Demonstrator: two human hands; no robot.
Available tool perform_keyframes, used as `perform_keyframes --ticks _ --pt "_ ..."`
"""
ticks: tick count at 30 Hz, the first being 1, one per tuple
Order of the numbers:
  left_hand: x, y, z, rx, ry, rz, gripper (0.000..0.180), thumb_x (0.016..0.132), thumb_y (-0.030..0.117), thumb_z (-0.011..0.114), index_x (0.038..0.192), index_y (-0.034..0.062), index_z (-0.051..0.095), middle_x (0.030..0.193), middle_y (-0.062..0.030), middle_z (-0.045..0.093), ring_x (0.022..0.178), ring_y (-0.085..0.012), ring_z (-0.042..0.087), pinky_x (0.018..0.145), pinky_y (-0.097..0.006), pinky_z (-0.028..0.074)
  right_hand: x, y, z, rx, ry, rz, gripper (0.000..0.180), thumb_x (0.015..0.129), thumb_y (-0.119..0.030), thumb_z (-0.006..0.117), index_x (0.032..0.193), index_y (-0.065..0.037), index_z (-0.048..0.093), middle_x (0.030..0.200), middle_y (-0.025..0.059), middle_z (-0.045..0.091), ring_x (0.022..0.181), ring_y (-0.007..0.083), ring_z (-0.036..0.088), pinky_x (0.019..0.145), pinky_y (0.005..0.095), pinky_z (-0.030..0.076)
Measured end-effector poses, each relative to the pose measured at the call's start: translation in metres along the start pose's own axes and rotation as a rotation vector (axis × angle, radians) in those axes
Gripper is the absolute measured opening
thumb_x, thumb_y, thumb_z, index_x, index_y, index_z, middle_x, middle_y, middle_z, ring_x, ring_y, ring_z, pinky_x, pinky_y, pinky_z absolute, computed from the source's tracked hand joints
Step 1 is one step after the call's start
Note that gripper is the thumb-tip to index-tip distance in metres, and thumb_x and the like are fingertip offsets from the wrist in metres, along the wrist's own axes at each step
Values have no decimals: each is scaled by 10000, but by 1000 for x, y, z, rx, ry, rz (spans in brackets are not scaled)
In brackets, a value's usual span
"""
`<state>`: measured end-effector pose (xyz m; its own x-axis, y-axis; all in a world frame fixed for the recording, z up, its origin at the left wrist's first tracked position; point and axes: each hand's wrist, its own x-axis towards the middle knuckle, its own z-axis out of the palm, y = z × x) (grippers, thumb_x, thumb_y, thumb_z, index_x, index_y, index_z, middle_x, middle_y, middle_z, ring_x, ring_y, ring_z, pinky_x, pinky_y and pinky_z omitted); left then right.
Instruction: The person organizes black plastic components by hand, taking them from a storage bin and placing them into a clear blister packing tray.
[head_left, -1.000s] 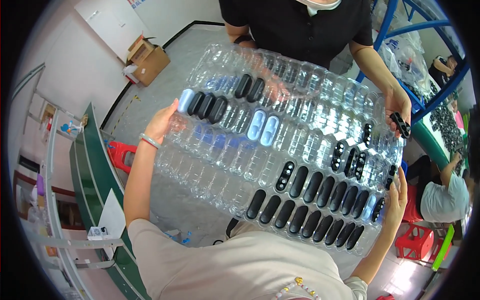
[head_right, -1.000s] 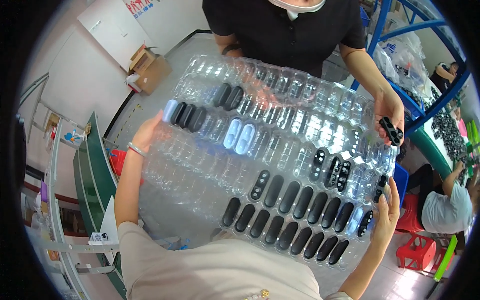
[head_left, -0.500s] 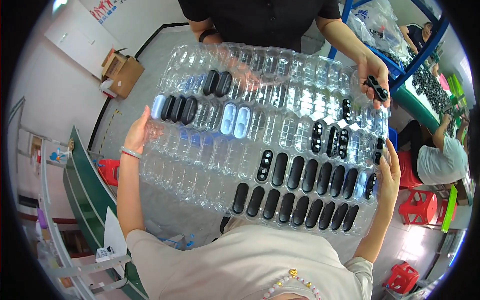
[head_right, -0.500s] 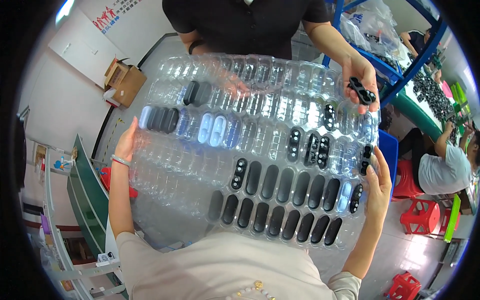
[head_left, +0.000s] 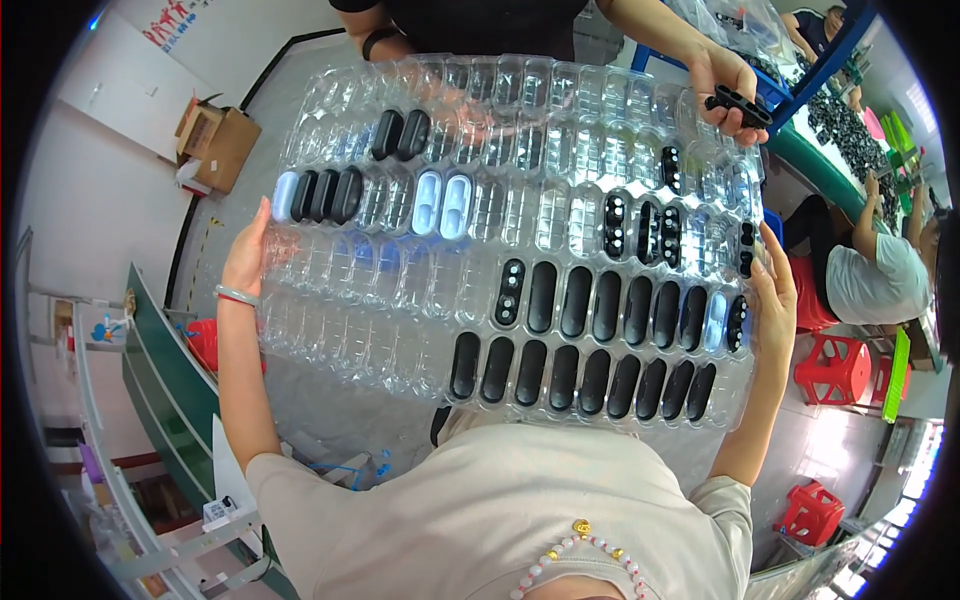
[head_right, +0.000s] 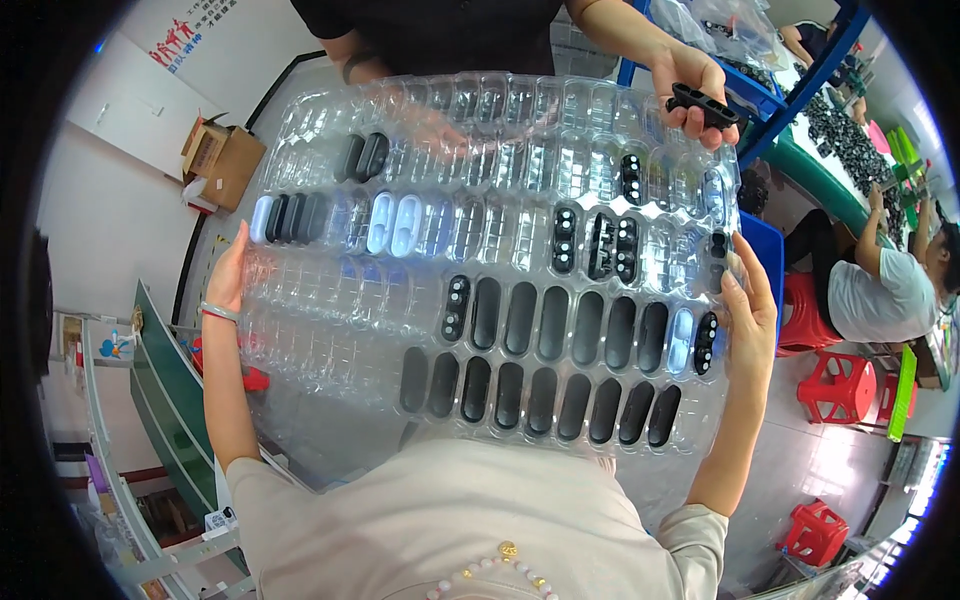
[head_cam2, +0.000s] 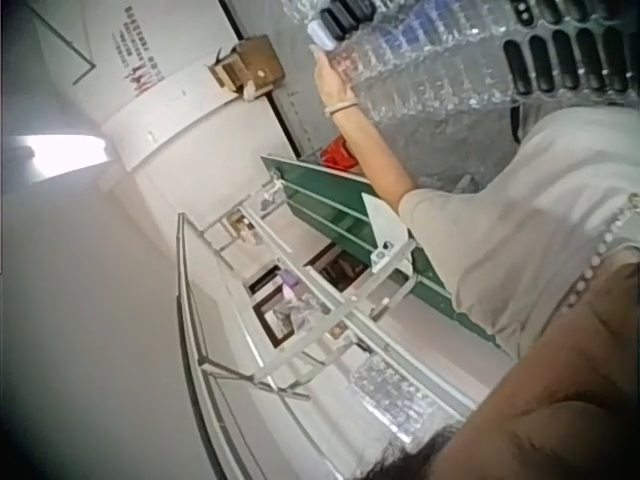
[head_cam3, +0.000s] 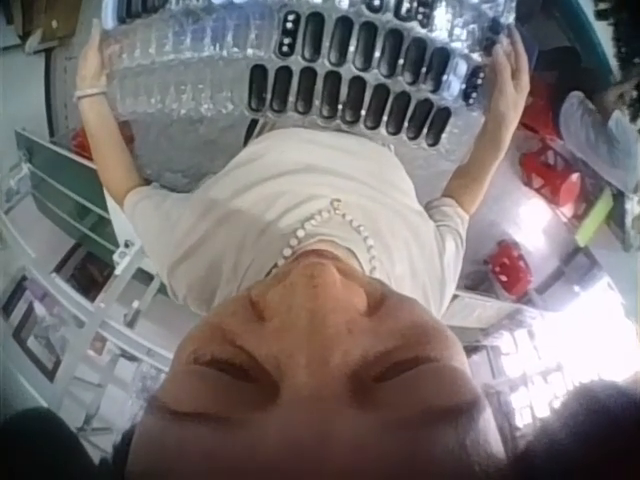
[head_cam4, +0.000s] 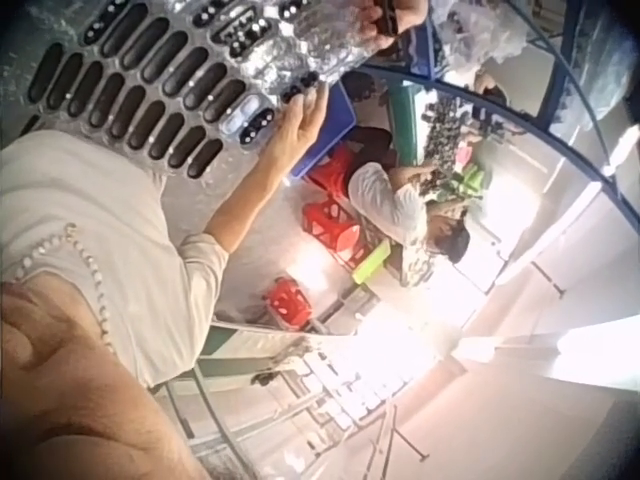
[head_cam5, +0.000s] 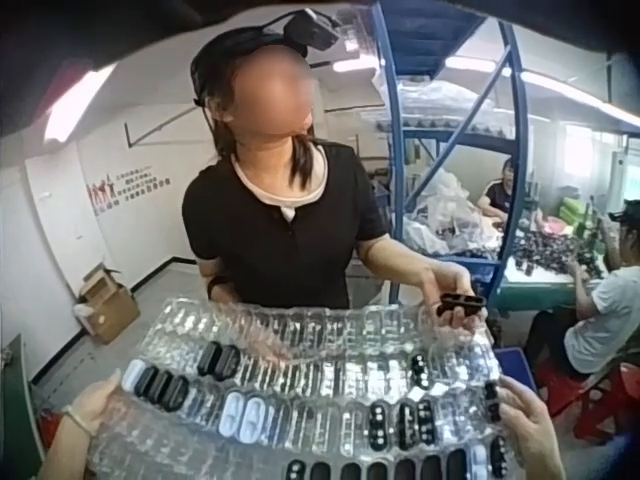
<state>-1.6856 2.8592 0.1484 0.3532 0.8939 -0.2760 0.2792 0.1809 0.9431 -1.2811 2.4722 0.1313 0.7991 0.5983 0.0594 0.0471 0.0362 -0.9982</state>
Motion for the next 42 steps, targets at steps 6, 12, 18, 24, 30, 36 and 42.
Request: perform_keyframes --ticks 6,12,18,24,30,36,42 --pt "-5 1 1 -6 -10 1 468 803 496 477 798 32 537 668 -89 573 573 -145 555 523 -228 420 2 1 -3 -32 -2 24 422 836 -103 499 1245 -104 399 798 -80 456 543 -34 288 443 111 228" --pt "-8 3 1 -5 -19 -2 458 808 492 472 818 39 537 706 -89 574 595 -144 557 541 -227 430 2 2 -5 -51 4 33 424 836 -102 497 1248 -109 397 736 -93 421 531 -32 277 435 116 215" --pt "-11 4 2 -6 -31 5 457 809 489 474 842 37 537 712 -83 575 607 -140 558 551 -224 440 1 5 -5 -6 -6 18 417 840 -109 493 1247 -108 399 692 -93 408 524 -27 279 439 120 211" --pt "-12 3 -1 -9 -21 -32 458 803 494 479 845 42 542 716 -83 582 601 -136 563 549 -227 446 0 2 -8 -12 -2 52 408 838 -115 494 1237 -100 412 808 -70 491 540 -23 281 443 122 211" --pt "-14 -1 -4 -2 -15 -44 451 795 498 488 806 51 547 698 -75 585 585 -131 561 528 -227 441 -2 -5 -9 -51 5 32 414 814 -119 504 1217 -67 428 1117 42 490 913 89 477 763 181 364" --pt "-17 -3 -2 14 28 -45 445 798 505 477 767 66 547 658 -58 575 553 -123 549 491 -225 426 -8 -15 -15 -93 11 96 388 819 -173 491 1205 -169 456 841 -44 478 686 33 422 556 169 356" --pt "-18 -3 3 -29 18 2 449 812 505 452 780 67 546 615 -48 557 502 -127 536 459 -223 414 -13 -24 -16 -22 -2 119 469 753 -138 426 1221 -141 439 903 -19 472 675 42 406 556 169 348"
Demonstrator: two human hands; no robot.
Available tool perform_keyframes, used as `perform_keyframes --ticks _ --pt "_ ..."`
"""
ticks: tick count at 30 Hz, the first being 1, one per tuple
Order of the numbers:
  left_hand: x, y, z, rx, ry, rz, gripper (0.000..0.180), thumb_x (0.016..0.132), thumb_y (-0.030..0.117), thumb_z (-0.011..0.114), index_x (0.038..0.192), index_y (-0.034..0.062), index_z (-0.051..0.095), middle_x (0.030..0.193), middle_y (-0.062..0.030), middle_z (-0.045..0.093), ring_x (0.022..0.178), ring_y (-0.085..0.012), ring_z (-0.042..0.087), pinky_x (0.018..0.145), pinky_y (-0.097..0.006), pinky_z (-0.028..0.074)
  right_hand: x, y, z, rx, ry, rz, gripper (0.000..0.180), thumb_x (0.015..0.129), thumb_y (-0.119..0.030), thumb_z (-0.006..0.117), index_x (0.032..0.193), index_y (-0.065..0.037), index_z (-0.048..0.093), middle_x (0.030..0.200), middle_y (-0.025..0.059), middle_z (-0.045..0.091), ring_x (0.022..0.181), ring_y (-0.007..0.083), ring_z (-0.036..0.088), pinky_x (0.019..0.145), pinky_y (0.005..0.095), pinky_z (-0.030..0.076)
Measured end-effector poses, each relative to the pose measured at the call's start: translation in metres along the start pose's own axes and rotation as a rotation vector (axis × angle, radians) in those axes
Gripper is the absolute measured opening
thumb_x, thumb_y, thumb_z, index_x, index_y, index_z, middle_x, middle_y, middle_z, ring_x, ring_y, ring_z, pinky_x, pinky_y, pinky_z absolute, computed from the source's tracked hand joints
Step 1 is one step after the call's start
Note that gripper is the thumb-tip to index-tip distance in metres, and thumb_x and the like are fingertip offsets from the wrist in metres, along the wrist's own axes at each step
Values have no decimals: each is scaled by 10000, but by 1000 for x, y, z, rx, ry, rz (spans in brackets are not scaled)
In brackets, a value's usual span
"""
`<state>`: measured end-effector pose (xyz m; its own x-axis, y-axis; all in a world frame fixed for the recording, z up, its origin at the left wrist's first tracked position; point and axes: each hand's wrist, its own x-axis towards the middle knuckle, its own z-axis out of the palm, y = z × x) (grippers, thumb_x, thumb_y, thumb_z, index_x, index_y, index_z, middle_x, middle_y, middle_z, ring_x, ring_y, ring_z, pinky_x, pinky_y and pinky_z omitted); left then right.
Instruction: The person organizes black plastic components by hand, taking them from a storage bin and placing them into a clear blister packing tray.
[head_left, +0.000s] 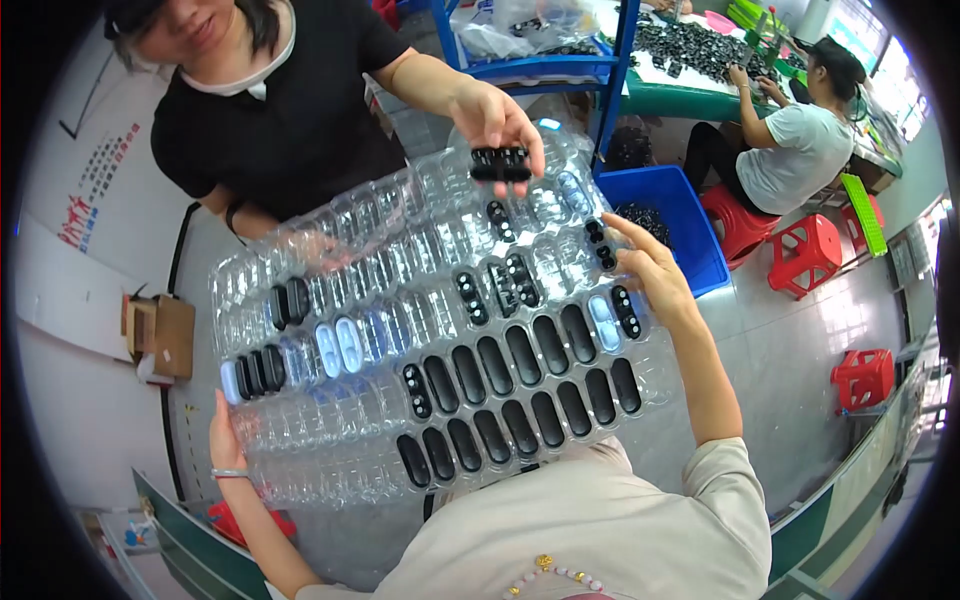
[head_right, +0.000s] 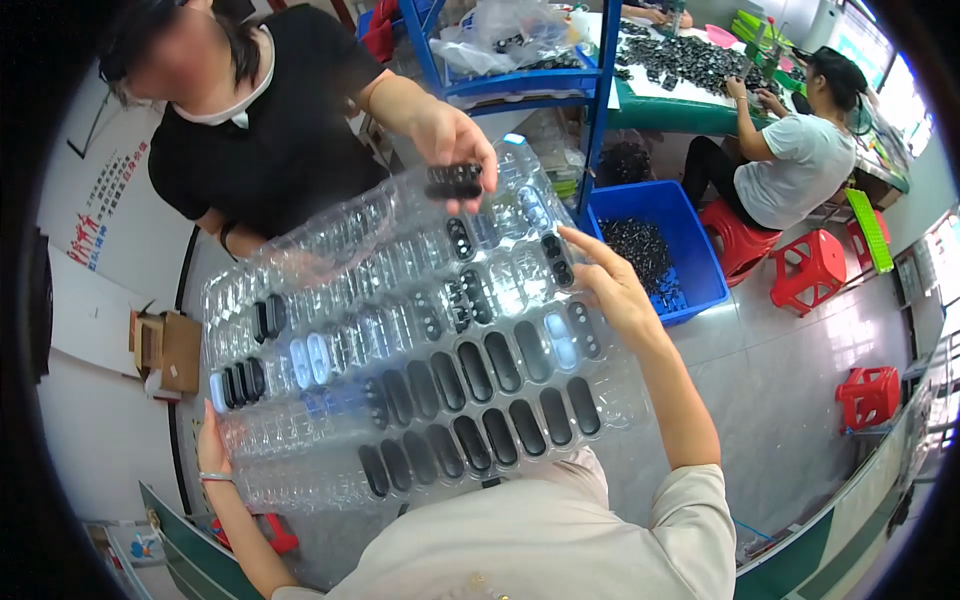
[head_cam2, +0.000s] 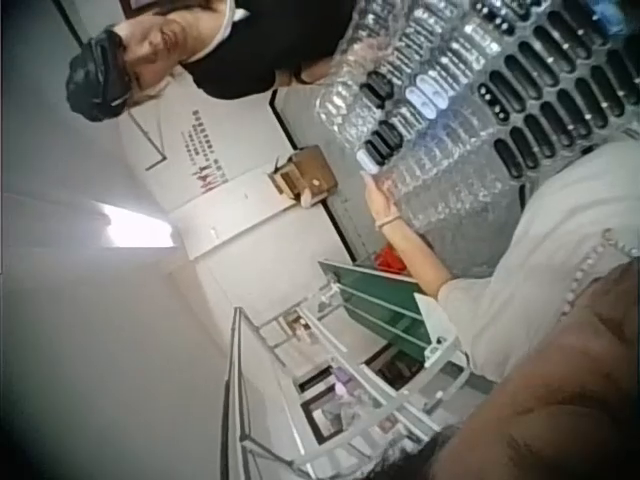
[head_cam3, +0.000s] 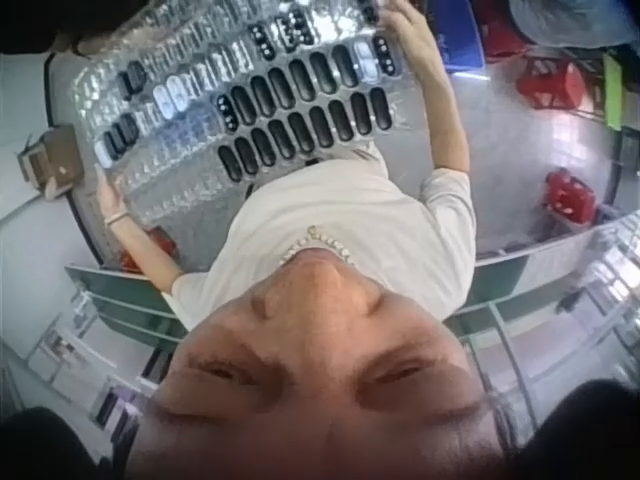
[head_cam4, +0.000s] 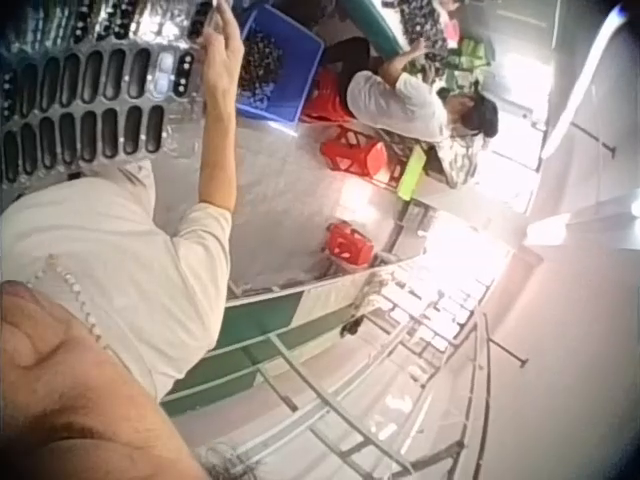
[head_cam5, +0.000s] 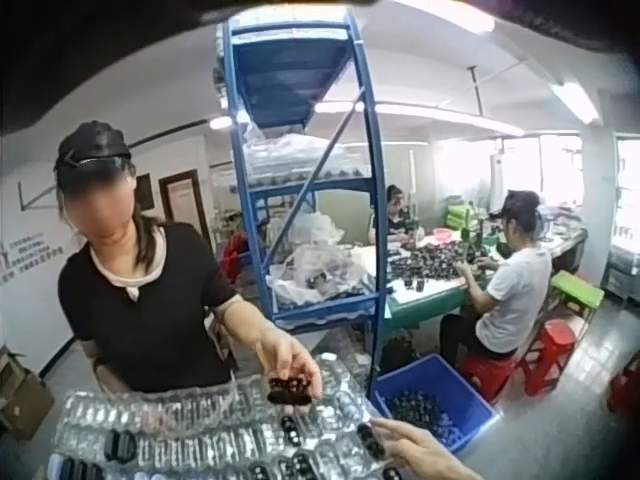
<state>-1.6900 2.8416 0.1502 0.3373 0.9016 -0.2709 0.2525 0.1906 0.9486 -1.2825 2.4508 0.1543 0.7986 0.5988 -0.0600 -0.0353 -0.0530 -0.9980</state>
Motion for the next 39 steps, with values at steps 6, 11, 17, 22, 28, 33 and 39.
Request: perform_keyframes --ticks 6,11,17,22,28,33,39 --pt "-4 5 2 41 36 -12 455 808 507 457 784 61 543 629 -58 560 511 -133 539 461 -227 412 -4 -4 0 -4 24 -40 484 727 -104 409 1208 -135 453 869 -27 473 656 34 400 530 161 322" --pt "-5 4 1 16 35 -18 464 804 511 461 780 54 541 638 -71 563 515 -138 537 470 -233 416 -5 -3 -3 -7 13 -11 473 737 -98 409 1204 -149 460 909 -18 489 686 40 419 576 184 357" --pt "-8 5 0 32 44 -36 463 804 506 465 778 50 540 639 -75 563 516 -142 539 476 -234 421 -5 -1 -5 -6 18 -16 457 752 -97 414 1201 -161 467 770 -40 468 630 29 390 561 172 355" --pt "-5 4 4 -20 -22 -45 462 805 502 467 821 47 547 687 -84 575 582 -153 563 518 -250 449 -7 3 -8 -52 56 -29 466 747 -111 414 1210 -145 453 942 12 508 658 38 424 565 182 374" --pt "27 17 16 43 -180 -29 435 833 458 446 791 40 561 680 -83 591 577 -155 573 535 -244 445 -16 7 -3 -34 152 -84 501 732 -111 417 1232 -74 414 1114 20 490 628 8 417 525 121 330" --pt "86 47 62 70 -325 -25 445 839 452 437 821 24 559 710 -100 600 586 -159 583 531 -243 446 -30 10 1 66 292 -113 506 751 -61 412 1255 -52 371 1189 62 448 918 91 498 695 188 419" --pt "165 63 112 66 -558 -46 391 855 419 428 849 49 552 705 -66 585 595 -135 562 544 -228 421 -64 7 24 -17 459 -148 517 753 -44 401 1261 15 322 1256 126 382 1103 193 429 873 270 371"
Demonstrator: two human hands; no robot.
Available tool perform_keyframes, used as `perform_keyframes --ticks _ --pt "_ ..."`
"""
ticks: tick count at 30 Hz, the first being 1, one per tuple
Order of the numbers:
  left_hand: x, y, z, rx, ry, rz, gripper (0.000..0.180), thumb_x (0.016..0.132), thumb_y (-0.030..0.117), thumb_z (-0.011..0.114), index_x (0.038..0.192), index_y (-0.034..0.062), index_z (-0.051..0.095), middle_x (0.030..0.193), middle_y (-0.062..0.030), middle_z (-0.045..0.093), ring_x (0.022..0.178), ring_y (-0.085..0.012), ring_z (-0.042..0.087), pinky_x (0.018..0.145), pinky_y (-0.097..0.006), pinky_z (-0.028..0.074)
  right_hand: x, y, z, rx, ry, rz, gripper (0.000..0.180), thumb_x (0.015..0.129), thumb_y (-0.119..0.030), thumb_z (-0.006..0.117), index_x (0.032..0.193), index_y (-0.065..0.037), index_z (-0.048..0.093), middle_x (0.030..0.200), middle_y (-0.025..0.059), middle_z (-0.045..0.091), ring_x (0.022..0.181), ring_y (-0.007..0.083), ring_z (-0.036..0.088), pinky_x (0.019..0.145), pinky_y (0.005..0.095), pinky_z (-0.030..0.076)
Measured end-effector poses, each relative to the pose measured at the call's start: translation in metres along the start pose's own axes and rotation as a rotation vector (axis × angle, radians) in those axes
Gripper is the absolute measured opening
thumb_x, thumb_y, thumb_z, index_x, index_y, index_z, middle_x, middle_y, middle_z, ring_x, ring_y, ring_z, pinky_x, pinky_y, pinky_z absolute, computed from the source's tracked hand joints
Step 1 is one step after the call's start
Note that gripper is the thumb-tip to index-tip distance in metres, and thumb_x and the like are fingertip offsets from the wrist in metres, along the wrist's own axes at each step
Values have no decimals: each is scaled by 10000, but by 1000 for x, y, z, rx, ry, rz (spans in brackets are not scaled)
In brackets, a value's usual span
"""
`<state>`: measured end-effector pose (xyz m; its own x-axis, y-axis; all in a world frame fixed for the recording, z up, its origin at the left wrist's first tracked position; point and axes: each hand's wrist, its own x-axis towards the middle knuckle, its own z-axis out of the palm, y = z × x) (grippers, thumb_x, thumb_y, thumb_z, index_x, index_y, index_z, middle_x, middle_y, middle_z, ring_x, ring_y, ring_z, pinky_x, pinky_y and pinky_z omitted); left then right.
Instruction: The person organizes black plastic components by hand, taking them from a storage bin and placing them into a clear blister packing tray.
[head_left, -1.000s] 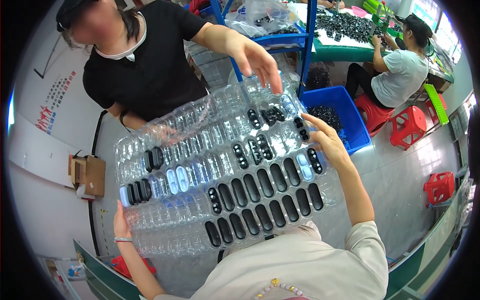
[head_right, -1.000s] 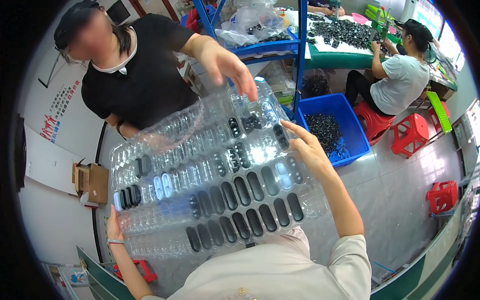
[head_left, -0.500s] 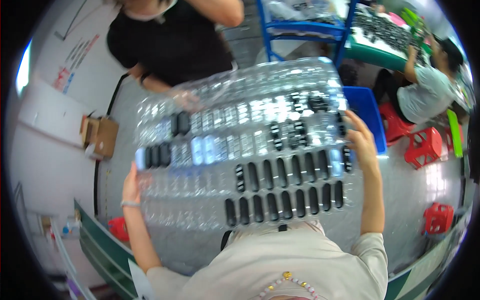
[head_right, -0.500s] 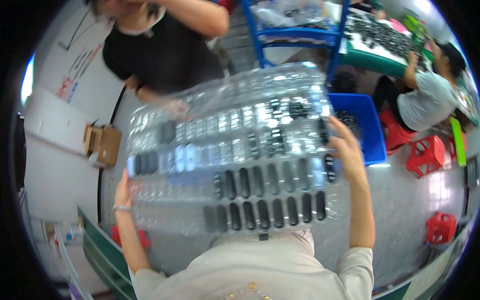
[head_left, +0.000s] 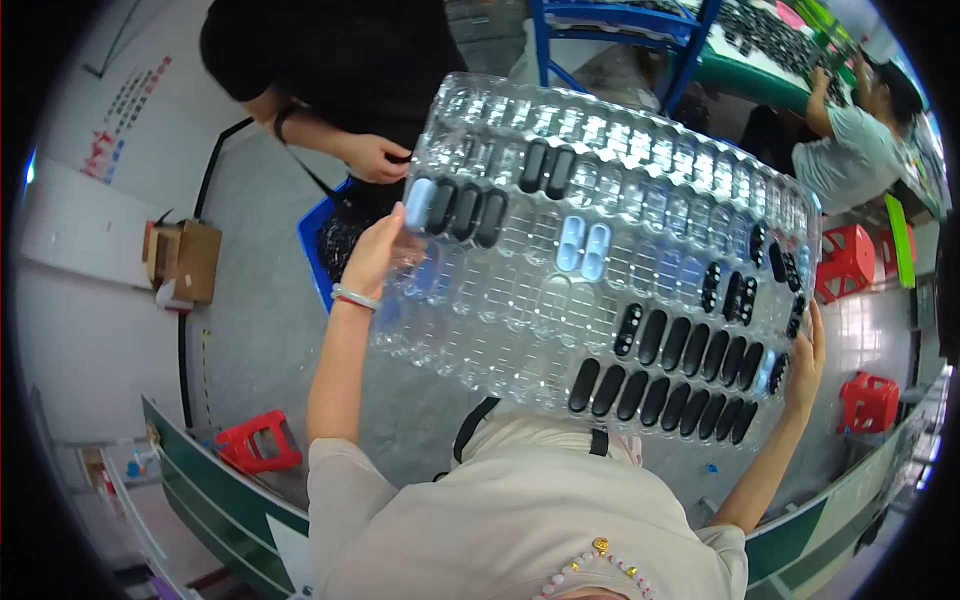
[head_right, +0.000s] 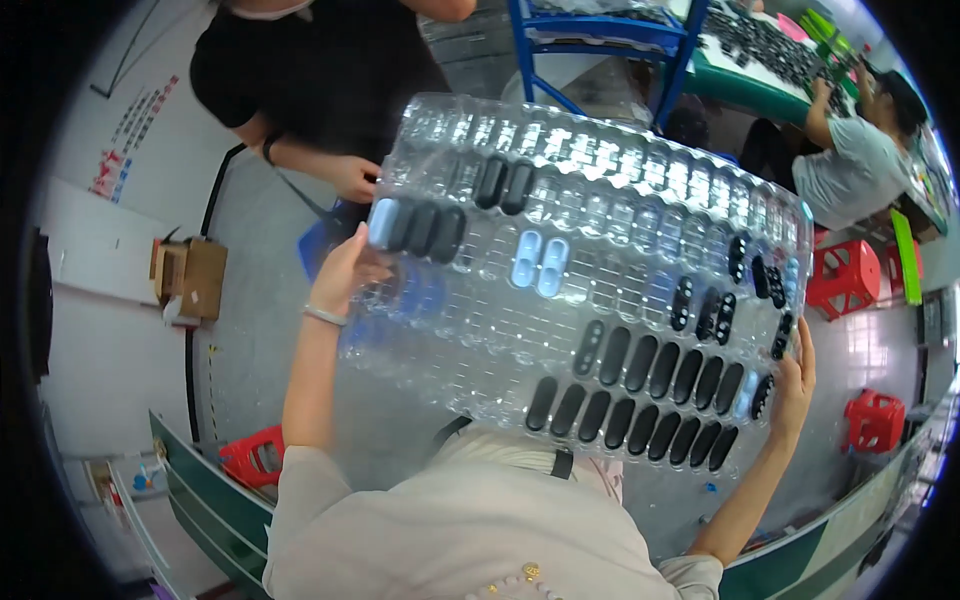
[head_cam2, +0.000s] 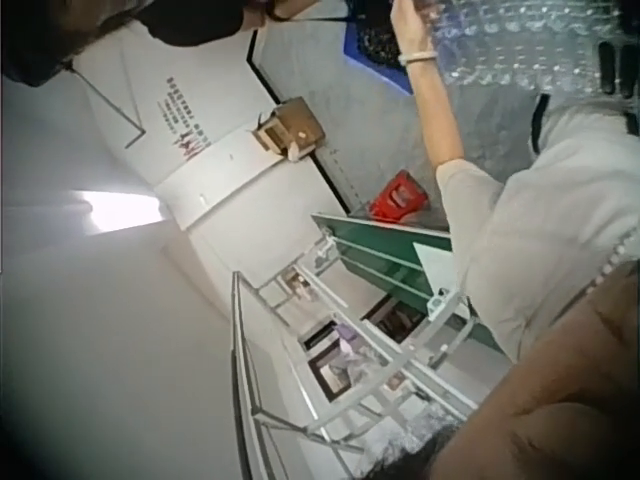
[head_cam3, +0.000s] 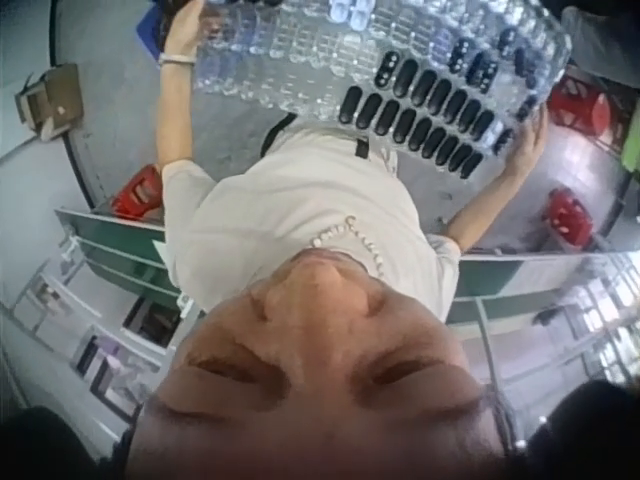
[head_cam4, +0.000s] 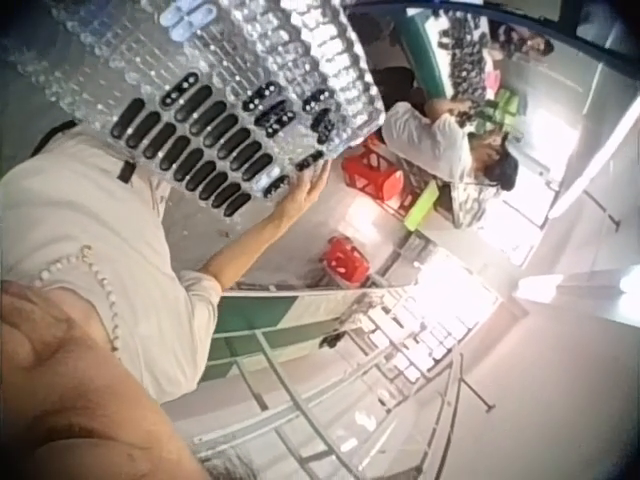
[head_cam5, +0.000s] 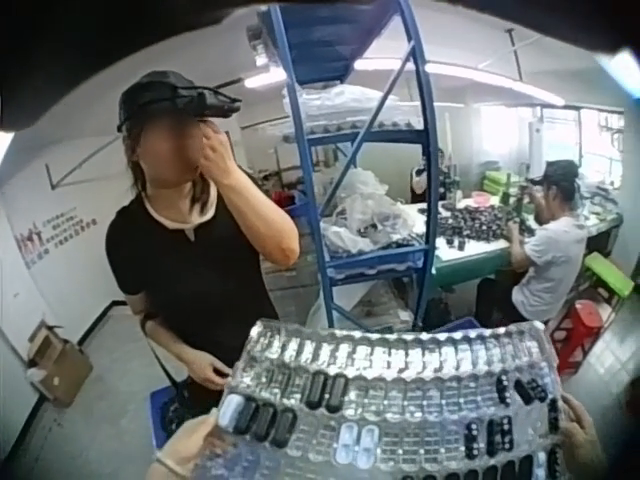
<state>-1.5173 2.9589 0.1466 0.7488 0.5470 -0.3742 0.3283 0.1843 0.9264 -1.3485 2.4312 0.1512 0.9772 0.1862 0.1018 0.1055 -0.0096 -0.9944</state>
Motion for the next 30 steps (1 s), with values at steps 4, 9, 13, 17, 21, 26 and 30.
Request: perform_keyframes --ticks 4,9,13,17,21,26,30 --pt "69 21 23 7 -204 77 377 859 412 426 830 58 552 679 -48 572 574 -119 534 547 -224 413 -16 -1 8 -156 262 76 514 769 -64 442 1271 -35 335 1266 116 384 1006 125 474 762 202 396" --pt "139 20 57 75 -315 27 284 867 322 455 765 75 550 568 23 472 511 -76 454 490 -215 358 -23 -3 7 -267 397 147 496 763 -92 487 1247 -51 386 1253 42 405 761 30 454 601 153 346" --pt "170 9 79 19 -378 -75 316 866 332 455 646 105 466 507 47 340 471 -74 373 466 -219 327 -16 -16 1 -302 429 241 505 737 -94 508 1233 -91 413 1227 20 435 645 22 421 534 157 352" --pt "191 15 92 2 -390 -174 319 874 324 443 632 118 425 495 43 337 444 -78 393 440 -226 348 -8 -30 8 -280 466 324 503 727 -103 528 1221 -111 431 1216 15 447 617 20 439 522 162 363" --pt "222 40 103 83 -447 -98 344 856 370 462 635 107 443 510 24 425 477 -91 470 462 -235 390 -7 -35 28 -276 519 291 497 728 -99 523 1217 -116 437 1198 8 460 636 18 458 515 160 369" --pt "274 48 121 70 -557 -149 381 855 381 454 607 93 468 516 -1 443 493 -129 499 500 -266 438 -16 -23 59 -304 594 196 487 739 -80 509 1219 -110 434 1185 27 464 718 32 478 548 151 376" --pt "308 16 136 79 -576 -193 375 848 391 465 614 99 445 536 -11 446 534 -159 528 521 -277 448 -30 -5 87 -352 675 153 488 741 -67 493 1223 -88 424 1200 42 439 841 47 475 619 162 400"
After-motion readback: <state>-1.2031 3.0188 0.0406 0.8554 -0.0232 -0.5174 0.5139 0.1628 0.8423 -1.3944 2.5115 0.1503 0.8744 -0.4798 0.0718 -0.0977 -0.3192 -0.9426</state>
